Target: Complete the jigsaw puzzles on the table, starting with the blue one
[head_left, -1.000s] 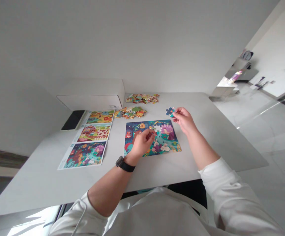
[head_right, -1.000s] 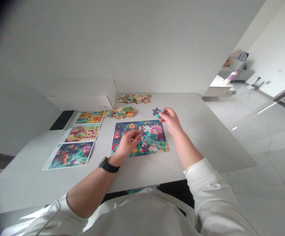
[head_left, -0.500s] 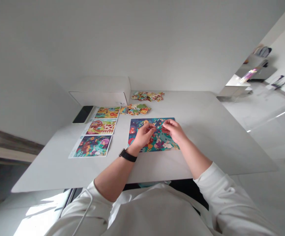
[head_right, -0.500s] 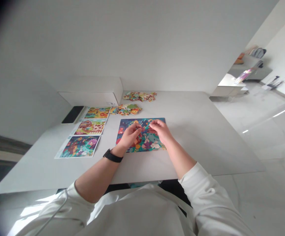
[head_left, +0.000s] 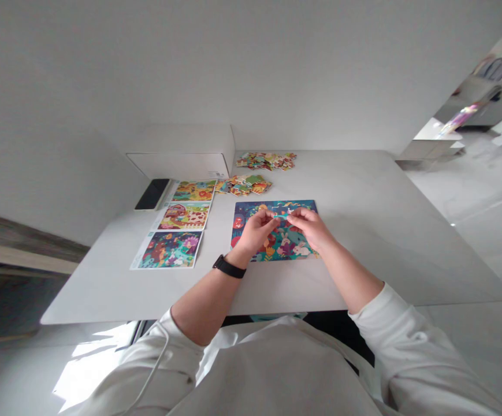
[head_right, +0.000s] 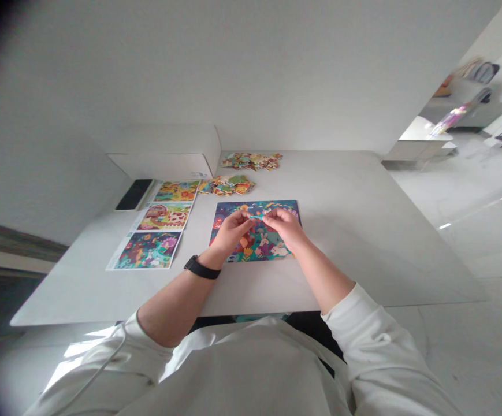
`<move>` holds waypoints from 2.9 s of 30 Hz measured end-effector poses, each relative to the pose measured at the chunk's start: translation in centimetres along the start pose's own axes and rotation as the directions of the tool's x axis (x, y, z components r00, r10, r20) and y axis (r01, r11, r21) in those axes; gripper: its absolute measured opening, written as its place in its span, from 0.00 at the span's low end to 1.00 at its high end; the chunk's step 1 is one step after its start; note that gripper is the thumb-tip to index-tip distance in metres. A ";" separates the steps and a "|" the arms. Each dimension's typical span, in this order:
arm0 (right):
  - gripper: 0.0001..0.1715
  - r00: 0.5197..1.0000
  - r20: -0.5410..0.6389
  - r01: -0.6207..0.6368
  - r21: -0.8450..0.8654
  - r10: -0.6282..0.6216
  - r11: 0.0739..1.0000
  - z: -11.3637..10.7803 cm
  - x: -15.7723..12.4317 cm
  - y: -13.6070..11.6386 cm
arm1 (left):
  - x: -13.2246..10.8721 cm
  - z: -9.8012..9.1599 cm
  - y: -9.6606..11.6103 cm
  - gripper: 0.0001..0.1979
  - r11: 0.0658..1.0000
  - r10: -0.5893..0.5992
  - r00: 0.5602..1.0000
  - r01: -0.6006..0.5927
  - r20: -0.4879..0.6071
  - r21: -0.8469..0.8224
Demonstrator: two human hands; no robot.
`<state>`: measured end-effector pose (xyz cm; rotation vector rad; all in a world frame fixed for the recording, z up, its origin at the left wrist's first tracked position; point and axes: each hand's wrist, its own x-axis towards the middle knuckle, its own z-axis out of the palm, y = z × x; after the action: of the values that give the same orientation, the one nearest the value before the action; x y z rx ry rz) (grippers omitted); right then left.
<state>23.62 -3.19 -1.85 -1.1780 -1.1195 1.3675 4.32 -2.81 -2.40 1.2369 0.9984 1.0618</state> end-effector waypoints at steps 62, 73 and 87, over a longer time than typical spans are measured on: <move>0.10 0.826 0.351 0.533 -0.744 -0.441 0.404 -6.2 4.6 0.9 | 3.2 -0.8 0.1 0.24 0.275 0.252 0.887 -0.449 0.387 0.850; 0.11 0.817 0.340 0.534 -0.751 -0.466 0.388 -5.6 5.3 2.3 | 2.7 -1.2 -1.3 0.28 0.257 0.219 0.881 -0.468 0.420 0.846; 0.13 0.820 0.362 0.531 -0.769 -0.443 0.355 -5.7 5.4 2.7 | 2.5 -1.2 -0.8 0.27 0.312 0.174 0.851 -0.526 0.496 0.791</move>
<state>28.66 2.14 -5.67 -1.2460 -2.1547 0.3088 3.76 -0.10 -3.31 2.6017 1.0844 0.4912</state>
